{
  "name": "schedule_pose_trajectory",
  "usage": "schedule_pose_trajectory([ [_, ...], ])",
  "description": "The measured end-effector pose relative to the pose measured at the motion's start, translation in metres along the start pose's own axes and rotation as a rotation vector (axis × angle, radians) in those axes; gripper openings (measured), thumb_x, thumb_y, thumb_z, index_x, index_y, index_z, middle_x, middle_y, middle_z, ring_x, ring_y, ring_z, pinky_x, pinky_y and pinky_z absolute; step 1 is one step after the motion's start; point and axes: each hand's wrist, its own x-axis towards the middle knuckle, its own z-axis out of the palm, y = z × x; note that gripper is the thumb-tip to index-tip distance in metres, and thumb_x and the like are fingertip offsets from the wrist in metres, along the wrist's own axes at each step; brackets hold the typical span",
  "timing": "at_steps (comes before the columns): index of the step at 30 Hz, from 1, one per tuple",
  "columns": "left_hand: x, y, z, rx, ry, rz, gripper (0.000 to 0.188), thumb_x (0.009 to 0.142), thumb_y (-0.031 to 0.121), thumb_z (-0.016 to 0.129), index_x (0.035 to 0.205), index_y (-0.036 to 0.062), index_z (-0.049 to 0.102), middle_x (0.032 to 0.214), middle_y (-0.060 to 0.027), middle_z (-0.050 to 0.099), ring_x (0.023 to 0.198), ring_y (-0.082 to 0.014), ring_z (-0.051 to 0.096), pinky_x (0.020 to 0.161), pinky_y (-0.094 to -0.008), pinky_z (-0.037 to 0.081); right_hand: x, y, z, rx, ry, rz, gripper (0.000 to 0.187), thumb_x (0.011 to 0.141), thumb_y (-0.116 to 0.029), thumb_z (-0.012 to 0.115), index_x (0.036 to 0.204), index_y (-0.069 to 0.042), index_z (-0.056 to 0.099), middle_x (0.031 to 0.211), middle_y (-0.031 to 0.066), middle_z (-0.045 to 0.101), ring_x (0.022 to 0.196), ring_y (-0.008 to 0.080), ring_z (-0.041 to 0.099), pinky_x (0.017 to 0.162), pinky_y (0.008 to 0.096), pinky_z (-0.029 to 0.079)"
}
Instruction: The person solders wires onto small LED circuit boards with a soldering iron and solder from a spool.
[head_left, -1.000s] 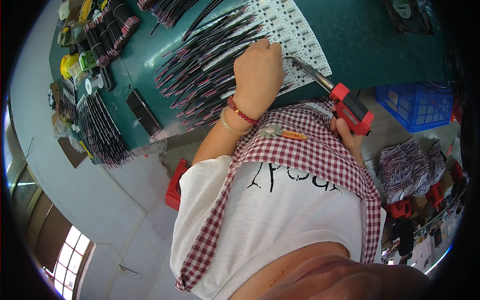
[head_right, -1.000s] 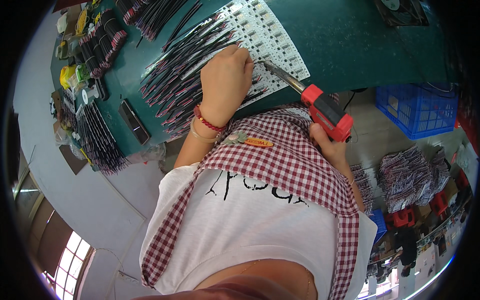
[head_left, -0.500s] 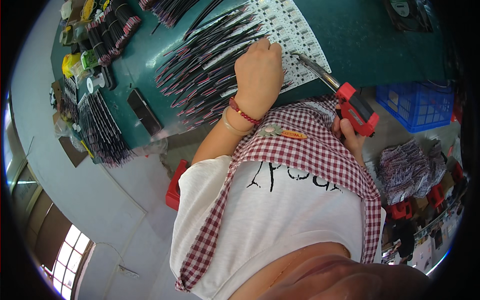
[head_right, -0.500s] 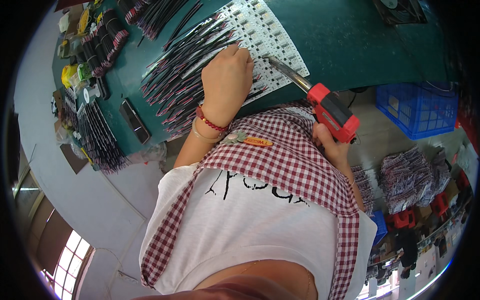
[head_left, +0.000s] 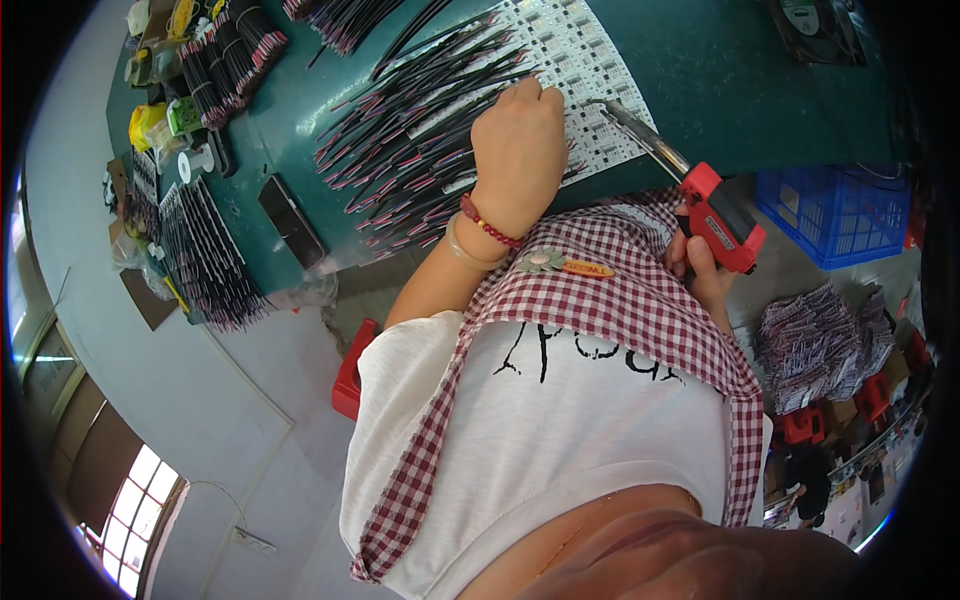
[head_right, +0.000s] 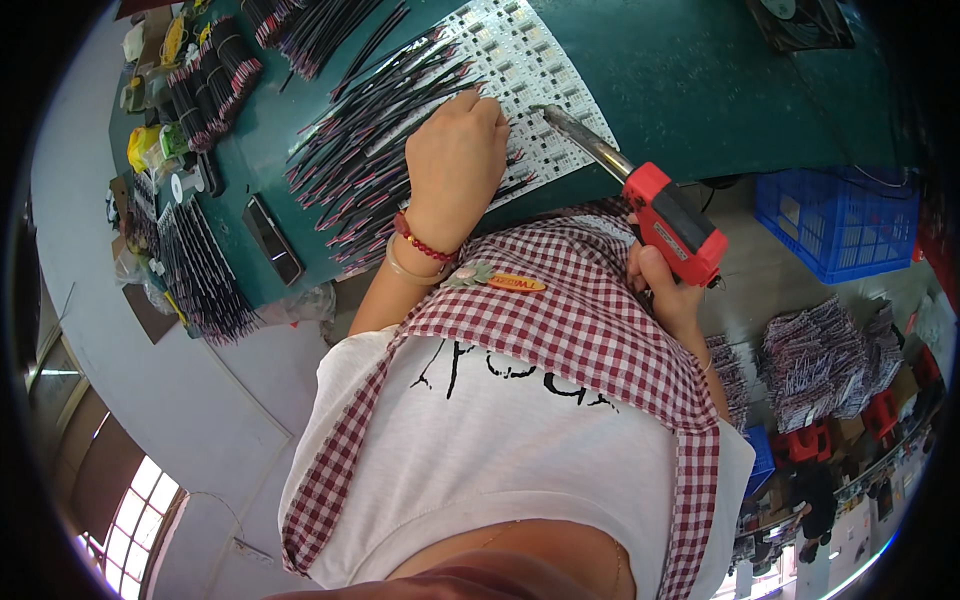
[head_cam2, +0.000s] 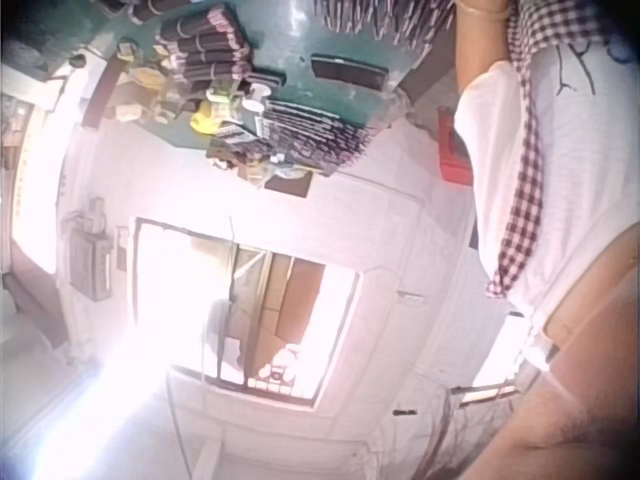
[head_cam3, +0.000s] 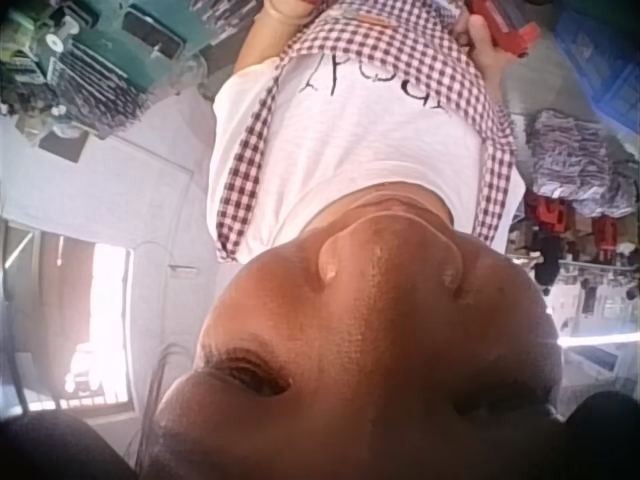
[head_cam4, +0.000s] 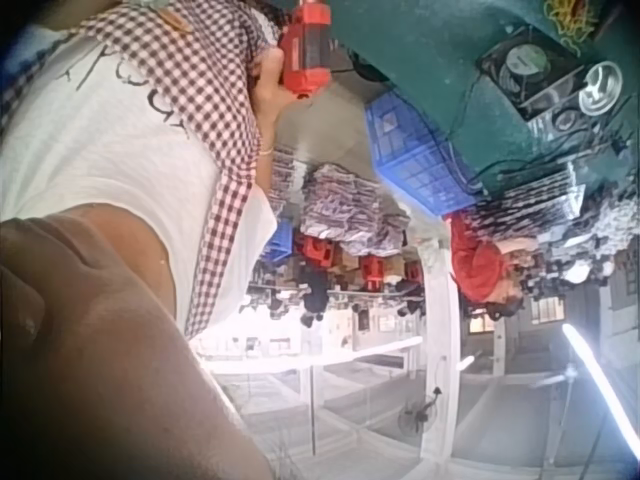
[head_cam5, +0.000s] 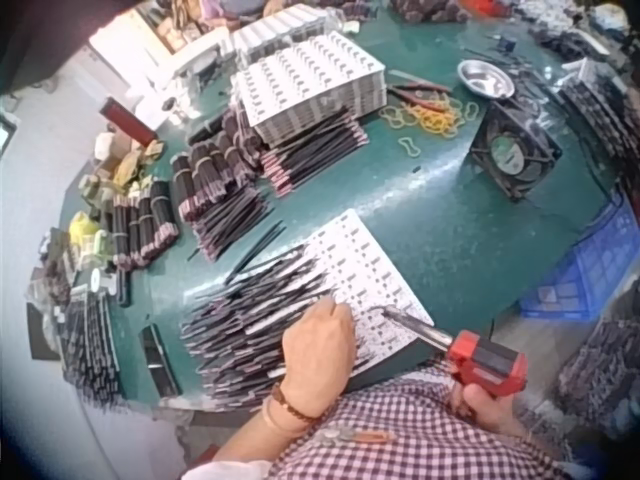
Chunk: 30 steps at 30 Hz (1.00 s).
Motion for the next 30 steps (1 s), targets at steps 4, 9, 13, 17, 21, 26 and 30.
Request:
schedule_pose_trajectory([
  [4,-0.001,0.0,-0.005,0.023,-0.063,-0.03,0.009,0.076,0.014,0.067,0.075,0.0064,0.062,0.076,-0.0077,0.058,0.073,-0.0261,0.061,0.061,-0.0364,0.05,0.002,-0.002,0.001,-0.009,0.024,-0.019,0.041,0.091,-0.021,0.057,0.121,0.006,0.048,0.067,0.0066,0.052,0.05,0.0104,0.044,0.05,0.0255,0.04],
  [9,0.025,-0.029,-0.036,-0.099,-0.129,0.087,0.017,0.076,0.012,0.067,0.092,0.0062,0.068,0.092,-0.0131,0.062,0.089,-0.0315,0.058,0.08,-0.0402,0.047,0.006,-0.004,-0.002,0.064,0.062,-0.099,0.037,0.092,-0.018,0.054,0.12,0.005,0.049,0.062,0.0048,0.05,0.051,0.0095,0.043,0.05,0.0244,0.038],
  [13,0.07,-0.122,-0.029,0.358,0.109,0.025,0.036,0.078,0.022,0.068,0.109,0.0055,0.062,0.103,-0.0146,0.06,0.1,-0.034,0.056,0.084,-0.0422,0.047,0.005,-0.01,-0.004,0.061,0.081,-0.097,0.036,0.092,-0.019,0.054,0.119,0.005,0.049,0.062,0.0052,0.05,0.05,0.01,0.043,0.05,0.0249,0.038],
  [17,0.084,-0.154,-0.016,0.359,0.047,-0.096,0.053,0.072,0.032,0.076,0.114,0.0056,0.058,0.111,-0.0133,0.057,0.106,-0.0322,0.054,0.085,-0.0453,0.047,-0.001,-0.009,-0.004,0.09,0.108,-0.12,0.035,0.092,-0.018,0.053,0.118,0.005,0.049,0.061,0.0054,0.05,0.05,0.0102,0.043,0.051,0.0261,0.04],
  [21,0.1,-0.185,-0.02,0.204,-0.011,0.007,0.043,0.073,0.028,0.075,0.105,0.0043,0.061,0.099,-0.0114,0.061,0.101,-0.0309,0.056,0.083,-0.0424,0.047,-0.003,-0.008,-0.001,0.109,0.171,-0.117,0.034,0.092,-0.018,0.053,0.117,0.005,0.049,0.062,0.0057,0.05,0.05,0.0103,0.043,0.051,0.0267,0.041],
  [26,0.102,-0.184,-0.007,0.222,-0.04,0.14,0.024,0.076,0.019,0.071,0.091,0.0034,0.062,0.089,-0.0133,0.064,0.087,-0.0319,0.059,0.076,-0.0403,0.048,0.0,-0.007,-0.002,0.096,0.155,-0.149,0.034,0.092,-0.018,0.053,0.117,0.005,0.049,0.062,0.0052,0.049,0.049,0.01,0.043,0.05,0.0261,0.04],
  [30,0.093,-0.179,-0.011,0.204,0.063,0.064,0.02,0.078,0.018,0.07,0.086,0.0024,0.061,0.084,-0.0137,0.064,0.084,-0.0317,0.061,0.072,-0.0398,0.048,0.002,-0.013,0.0,0.109,0.165,-0.161,0.034,0.092,-0.018,0.053,0.117,0.005,0.049,0.062,0.0048,0.049,0.049,0.0096,0.042,0.05,0.026,0.04],
])
